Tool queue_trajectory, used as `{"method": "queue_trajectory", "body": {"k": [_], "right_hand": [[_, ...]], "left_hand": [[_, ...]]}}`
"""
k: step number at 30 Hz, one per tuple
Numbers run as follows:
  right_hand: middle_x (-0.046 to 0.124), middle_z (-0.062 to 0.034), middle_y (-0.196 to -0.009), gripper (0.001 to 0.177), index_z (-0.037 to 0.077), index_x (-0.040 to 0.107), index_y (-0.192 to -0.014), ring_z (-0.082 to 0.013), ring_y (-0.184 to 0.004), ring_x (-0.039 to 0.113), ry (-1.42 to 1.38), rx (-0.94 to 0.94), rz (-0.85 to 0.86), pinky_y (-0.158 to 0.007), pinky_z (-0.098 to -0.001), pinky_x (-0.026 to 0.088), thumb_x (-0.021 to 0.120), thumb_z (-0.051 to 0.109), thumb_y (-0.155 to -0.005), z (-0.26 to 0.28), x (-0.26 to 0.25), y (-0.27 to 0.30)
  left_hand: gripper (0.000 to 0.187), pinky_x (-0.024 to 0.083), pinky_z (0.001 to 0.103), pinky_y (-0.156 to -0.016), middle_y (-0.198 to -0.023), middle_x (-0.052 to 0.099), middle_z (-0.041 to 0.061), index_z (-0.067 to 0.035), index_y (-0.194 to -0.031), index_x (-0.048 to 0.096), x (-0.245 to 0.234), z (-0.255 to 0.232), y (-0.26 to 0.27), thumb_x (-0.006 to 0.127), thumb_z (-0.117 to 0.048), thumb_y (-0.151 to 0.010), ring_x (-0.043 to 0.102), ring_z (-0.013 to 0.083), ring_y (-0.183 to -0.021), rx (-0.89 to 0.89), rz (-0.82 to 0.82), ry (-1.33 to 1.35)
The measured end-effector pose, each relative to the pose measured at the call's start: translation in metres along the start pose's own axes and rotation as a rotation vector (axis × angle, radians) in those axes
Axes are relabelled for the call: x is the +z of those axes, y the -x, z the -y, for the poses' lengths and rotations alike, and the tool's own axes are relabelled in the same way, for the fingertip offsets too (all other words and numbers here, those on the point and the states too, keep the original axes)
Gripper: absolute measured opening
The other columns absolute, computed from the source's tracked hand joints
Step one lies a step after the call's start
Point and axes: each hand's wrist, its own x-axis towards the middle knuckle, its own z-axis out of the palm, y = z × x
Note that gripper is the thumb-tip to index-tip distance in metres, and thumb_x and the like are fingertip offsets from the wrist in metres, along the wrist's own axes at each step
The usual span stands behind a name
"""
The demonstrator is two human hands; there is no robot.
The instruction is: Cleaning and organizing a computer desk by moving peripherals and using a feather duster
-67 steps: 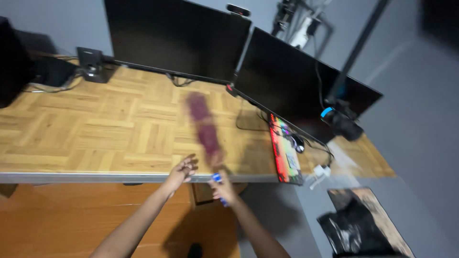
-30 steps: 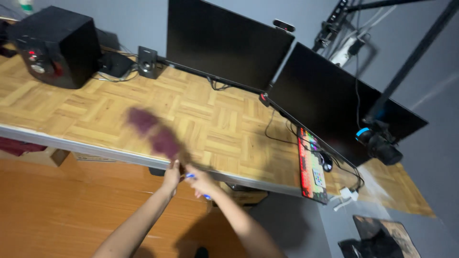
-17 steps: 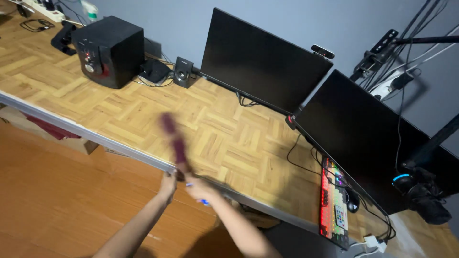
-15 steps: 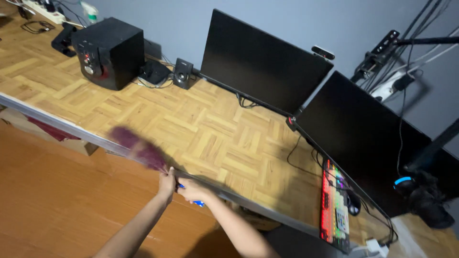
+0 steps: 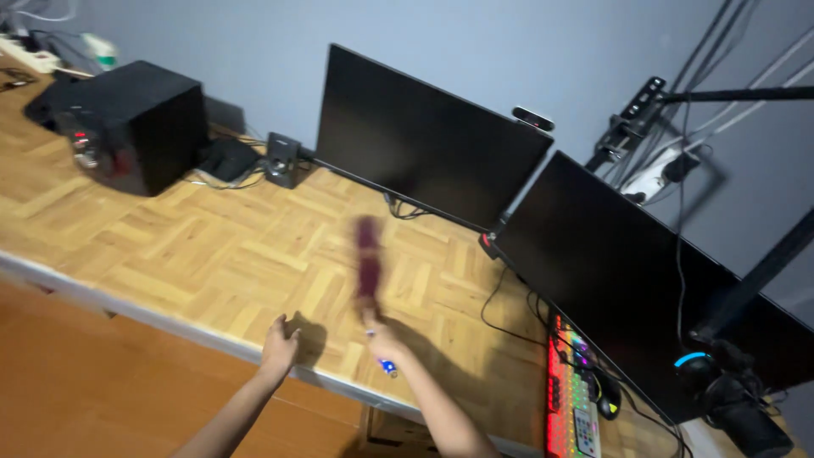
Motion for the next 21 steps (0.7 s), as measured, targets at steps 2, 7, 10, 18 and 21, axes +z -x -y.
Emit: {"method": "queue_trajectory", "body": {"k": [2,7,10,18,21], "right_hand": [[0.062,-0.0117,-0.087,0.074,0.033,0.031,-0.162,-0.0176,-0.052,0.057,-0.126,-0.066,0.072,-0.045,-0.0329,0.053,0.046,0.007,-0.094,0.035,-0.029,0.041],[0.065,-0.0071,-0.082,0.069,0.039,0.029,-0.163,-0.0117,-0.045,0.056,-0.355,-0.031,-0.032,-0.041,-0.0279,0.049,0.048,0.016,-0.102,-0.016,-0.048,0.021],[0.071,-0.0108,-0.098,0.068,0.044,0.029,-0.161,-0.0141,-0.051,0.063,-0.454,0.256,-0.281,-0.040,-0.0274,0.053,0.054,0.021,-0.102,-0.099,-0.053,-0.024],[0.076,-0.0176,-0.102,0.072,0.023,0.006,-0.167,-0.0215,-0.060,0.070,-0.038,0.523,-0.300,-0.049,-0.0324,0.059,0.043,0.041,-0.108,-0.104,-0.180,-0.014],[0.064,-0.0157,-0.137,0.072,0.016,0.038,-0.157,-0.0372,-0.130,0.054,0.483,0.303,-0.447,-0.108,-0.0381,0.047,0.045,0.035,-0.087,-0.197,-0.175,-0.136]], "left_hand": [[0.064,0.039,0.044,-0.118,-0.151,0.052,0.021,-0.003,-0.152,0.043,0.011,-0.038,0.007,0.062,-0.019,-0.092,0.053,0.0334,-0.138,-0.006,0.077,0.023],[0.062,0.041,0.041,-0.116,-0.144,0.056,0.025,0.001,-0.147,0.048,0.075,-0.037,-0.025,0.064,-0.015,-0.090,0.055,0.0361,-0.133,0.225,0.087,-0.011],[0.059,0.038,0.039,-0.119,-0.148,0.055,0.019,-0.004,-0.147,0.048,0.090,-0.043,-0.022,0.065,-0.011,-0.091,0.053,0.0327,-0.137,0.169,0.126,0.019],[0.059,0.040,0.044,-0.114,-0.147,0.056,0.016,-0.015,-0.150,0.047,0.100,-0.062,-0.029,0.061,-0.023,-0.093,0.054,0.0345,-0.136,0.060,0.181,-0.128],[0.059,0.039,0.038,-0.117,-0.142,0.059,0.017,-0.009,-0.146,0.051,0.108,-0.052,-0.049,0.065,-0.017,-0.090,0.056,0.0325,-0.134,0.174,0.138,-0.095]]}}
